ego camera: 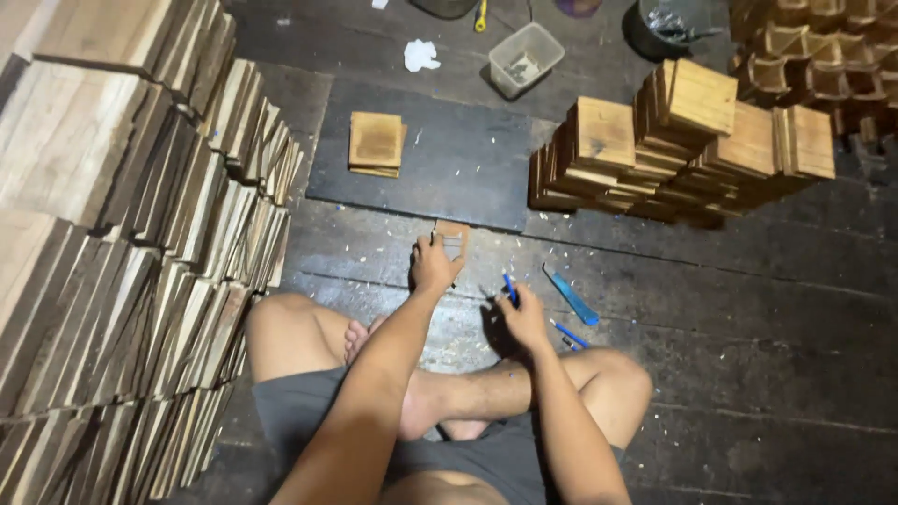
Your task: Marking small wooden blocks with a pen and template for future cutting.
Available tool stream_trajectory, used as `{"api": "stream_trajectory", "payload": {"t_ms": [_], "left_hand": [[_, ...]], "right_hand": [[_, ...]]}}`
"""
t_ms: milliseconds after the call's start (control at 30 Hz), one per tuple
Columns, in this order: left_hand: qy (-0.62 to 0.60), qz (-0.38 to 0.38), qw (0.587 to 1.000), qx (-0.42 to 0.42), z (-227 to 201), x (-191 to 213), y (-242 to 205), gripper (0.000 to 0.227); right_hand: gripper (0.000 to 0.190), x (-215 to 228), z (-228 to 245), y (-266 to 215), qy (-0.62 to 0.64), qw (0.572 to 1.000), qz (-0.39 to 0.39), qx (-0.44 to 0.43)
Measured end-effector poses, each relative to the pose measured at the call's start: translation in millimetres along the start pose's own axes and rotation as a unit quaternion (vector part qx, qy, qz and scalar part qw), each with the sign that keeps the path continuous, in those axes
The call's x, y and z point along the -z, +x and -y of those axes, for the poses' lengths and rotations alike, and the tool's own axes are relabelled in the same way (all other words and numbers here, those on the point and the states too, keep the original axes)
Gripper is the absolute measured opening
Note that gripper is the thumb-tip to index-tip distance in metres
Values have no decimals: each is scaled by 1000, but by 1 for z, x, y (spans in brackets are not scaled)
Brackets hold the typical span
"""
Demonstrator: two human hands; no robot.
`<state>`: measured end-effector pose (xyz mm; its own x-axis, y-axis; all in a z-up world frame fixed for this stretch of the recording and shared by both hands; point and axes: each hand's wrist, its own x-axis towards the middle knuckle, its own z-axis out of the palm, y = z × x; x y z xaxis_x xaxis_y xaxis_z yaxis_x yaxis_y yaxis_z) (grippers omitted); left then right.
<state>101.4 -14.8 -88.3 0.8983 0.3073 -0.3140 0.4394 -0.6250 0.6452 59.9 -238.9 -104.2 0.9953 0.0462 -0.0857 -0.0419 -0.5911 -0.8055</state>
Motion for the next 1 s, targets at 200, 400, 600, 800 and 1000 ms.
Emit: {"api": "stream_trajectory", "payload": {"t_ms": [200, 400, 600, 800, 1000], "left_hand": [[69, 84, 992, -67, 2, 16, 16, 77], [239, 192, 939, -154, 13, 39, 43, 109], [124, 181, 959, -179, 26, 48, 29, 92], [132, 126, 954, -237, 48, 37, 29, 72], [148, 137, 952, -229, 36, 48, 19, 71]], "right_hand": [[38, -16, 9, -5, -79, 993, 74, 53], [61, -58, 35, 20, -131, 983, 79, 99], [33, -94, 14, 37, -160, 982, 92, 40], [30, -96, 19, 38, -184, 979, 78, 27], [25, -106, 10, 43, -194, 978, 76, 31]]}}
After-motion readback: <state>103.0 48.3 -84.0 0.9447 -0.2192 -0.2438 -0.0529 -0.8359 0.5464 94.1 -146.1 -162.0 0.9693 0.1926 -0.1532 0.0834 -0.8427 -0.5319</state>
